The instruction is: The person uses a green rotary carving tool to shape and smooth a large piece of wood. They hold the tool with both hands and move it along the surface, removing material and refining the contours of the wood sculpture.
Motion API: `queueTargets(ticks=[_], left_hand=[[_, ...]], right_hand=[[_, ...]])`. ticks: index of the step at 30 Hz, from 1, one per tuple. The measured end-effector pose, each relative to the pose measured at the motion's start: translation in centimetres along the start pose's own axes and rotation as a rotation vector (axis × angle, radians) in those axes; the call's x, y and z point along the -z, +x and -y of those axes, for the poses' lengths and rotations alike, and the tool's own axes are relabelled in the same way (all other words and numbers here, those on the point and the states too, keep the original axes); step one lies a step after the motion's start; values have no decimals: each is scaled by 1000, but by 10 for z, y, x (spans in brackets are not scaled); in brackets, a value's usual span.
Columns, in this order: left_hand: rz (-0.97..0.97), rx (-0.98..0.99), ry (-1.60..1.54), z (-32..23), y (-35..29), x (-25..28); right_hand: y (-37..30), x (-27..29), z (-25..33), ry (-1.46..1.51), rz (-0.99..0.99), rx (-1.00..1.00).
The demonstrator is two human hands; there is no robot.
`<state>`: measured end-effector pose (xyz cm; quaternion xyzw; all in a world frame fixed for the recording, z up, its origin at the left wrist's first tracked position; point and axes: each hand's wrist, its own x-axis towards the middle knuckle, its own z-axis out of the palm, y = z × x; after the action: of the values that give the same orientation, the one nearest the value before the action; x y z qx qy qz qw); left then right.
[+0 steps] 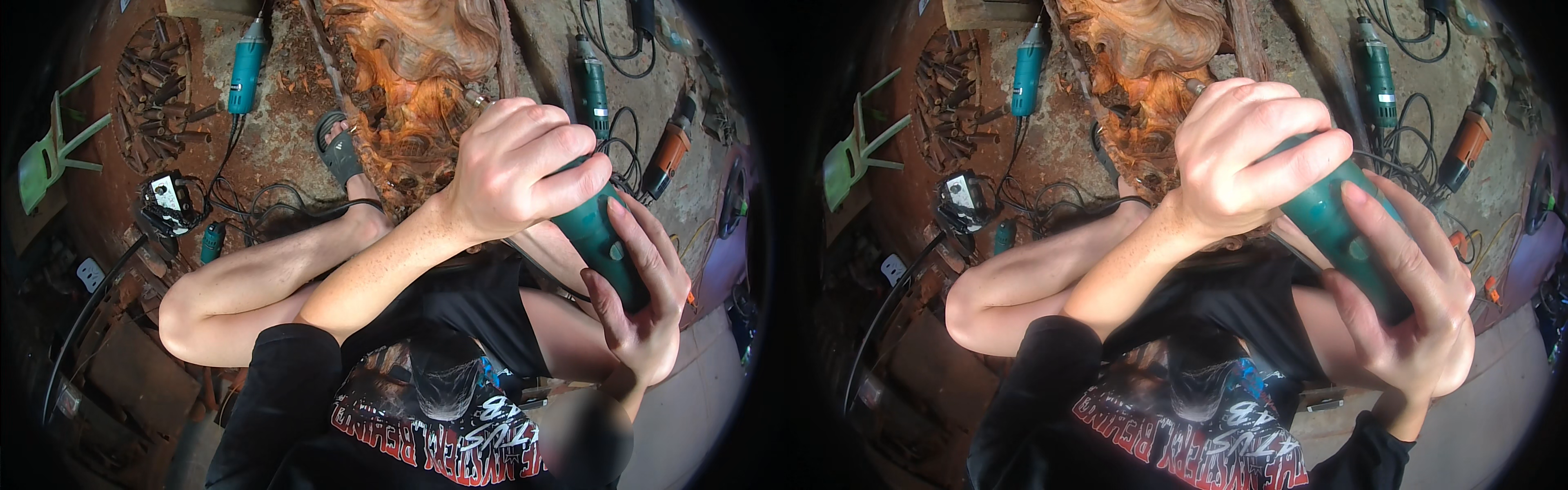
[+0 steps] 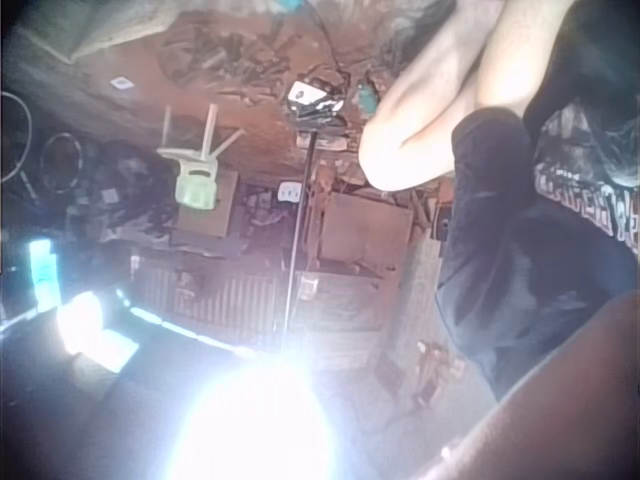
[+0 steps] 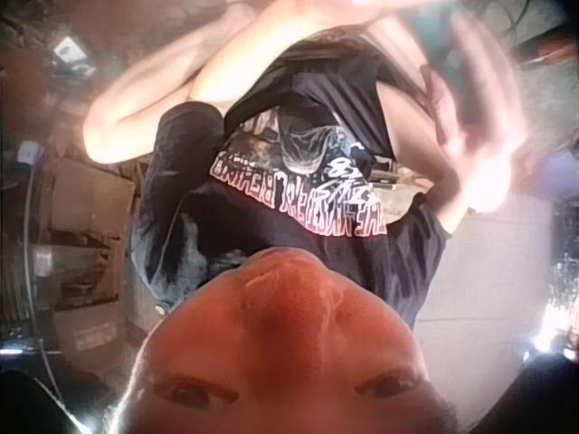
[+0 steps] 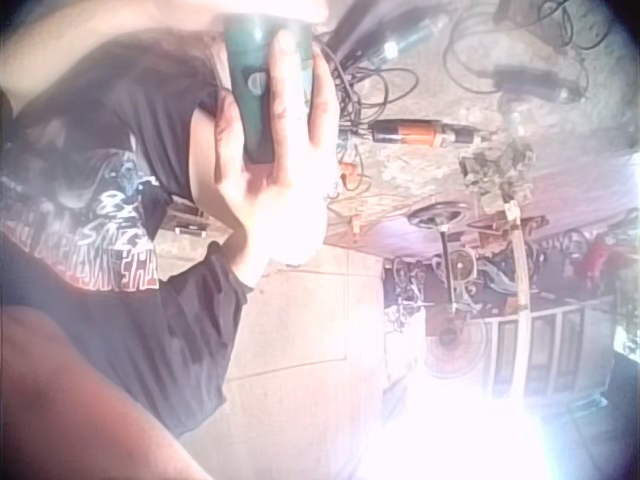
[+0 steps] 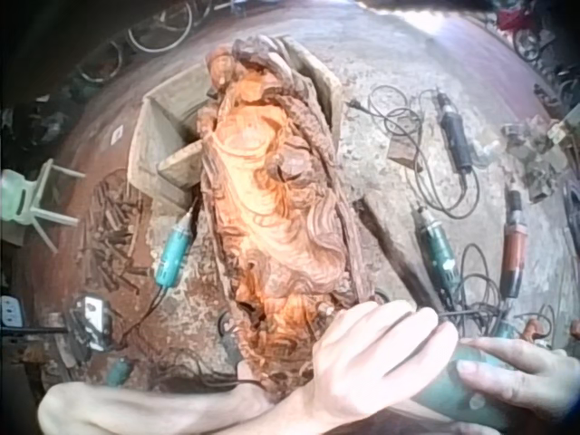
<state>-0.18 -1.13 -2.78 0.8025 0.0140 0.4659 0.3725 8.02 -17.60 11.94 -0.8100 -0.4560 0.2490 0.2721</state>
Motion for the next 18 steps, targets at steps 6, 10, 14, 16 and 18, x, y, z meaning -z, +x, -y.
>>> queueTargets(ticks=[6, 10, 14, 16, 18], left_hand=[[-57, -38, 30, -1, 2, 2], [-53, -23, 21, 0, 1, 1], [-31, 12, -17, 4, 0, -1], [-31, 1, -12, 4, 0, -1], [-32, -21, 10, 2, 0, 1]], right_hand=[[2, 2, 4, -19, 1, 23], [2, -1, 6, -28, -17, 4], [5, -1, 5, 19, -16, -15], [4, 2, 5, 29, 20, -28], [0, 5, 6, 18, 55, -36]])
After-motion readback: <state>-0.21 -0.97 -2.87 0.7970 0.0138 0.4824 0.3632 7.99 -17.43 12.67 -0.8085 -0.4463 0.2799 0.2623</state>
